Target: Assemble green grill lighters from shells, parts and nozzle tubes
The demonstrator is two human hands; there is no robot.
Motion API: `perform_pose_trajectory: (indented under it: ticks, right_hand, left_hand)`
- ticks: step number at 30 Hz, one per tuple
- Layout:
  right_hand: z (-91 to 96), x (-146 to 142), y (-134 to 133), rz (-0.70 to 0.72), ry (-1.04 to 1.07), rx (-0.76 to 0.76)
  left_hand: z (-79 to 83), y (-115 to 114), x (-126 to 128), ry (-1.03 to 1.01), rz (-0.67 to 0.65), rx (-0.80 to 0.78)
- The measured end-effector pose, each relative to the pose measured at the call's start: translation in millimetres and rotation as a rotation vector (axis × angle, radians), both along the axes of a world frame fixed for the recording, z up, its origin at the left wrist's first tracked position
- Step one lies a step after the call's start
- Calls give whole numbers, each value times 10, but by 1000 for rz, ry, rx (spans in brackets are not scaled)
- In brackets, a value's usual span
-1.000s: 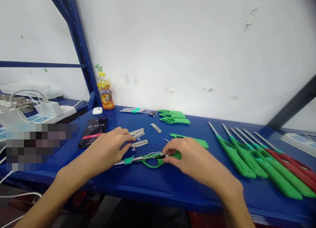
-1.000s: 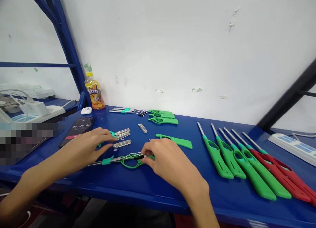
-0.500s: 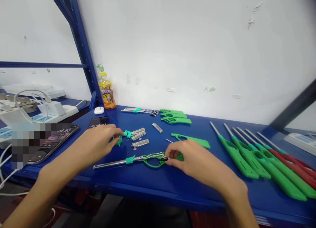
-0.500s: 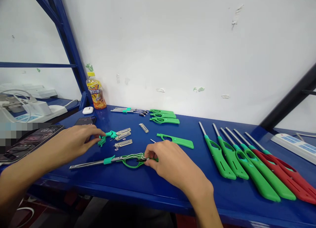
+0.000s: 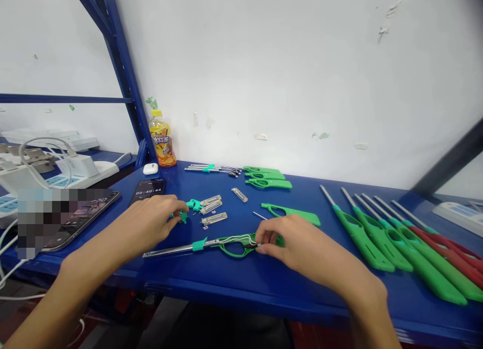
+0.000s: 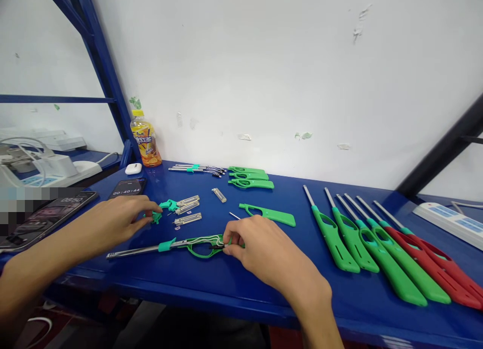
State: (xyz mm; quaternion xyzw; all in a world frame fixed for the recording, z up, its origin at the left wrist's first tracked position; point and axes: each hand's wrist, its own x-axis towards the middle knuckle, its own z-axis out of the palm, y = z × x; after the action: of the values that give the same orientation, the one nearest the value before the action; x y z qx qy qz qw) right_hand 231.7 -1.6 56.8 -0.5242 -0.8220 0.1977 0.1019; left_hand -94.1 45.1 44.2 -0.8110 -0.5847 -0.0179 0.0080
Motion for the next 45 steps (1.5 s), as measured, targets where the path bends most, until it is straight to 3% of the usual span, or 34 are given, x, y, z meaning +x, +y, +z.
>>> perform_pose_trajectory:
  ticks: [8, 12, 16, 40, 45]
  right_hand:
    - [-22, -2, 22, 3, 4, -9]
    - [-39, 17, 28, 10, 21, -11]
    - [-46, 15, 42, 5, 28, -19]
    - [-82, 51, 45, 24, 40, -41]
    - [-14, 38, 4, 31, 41, -21]
  left_hand:
    - [-33, -49, 71, -88, -119, -51]
    - [-45, 11, -38, -73, -98, 39]
    - [-47, 79, -124, -31, -68, 19]
    - [-59, 50, 100, -91, -135, 65]
    - [-23, -16, 110, -179, -277, 201]
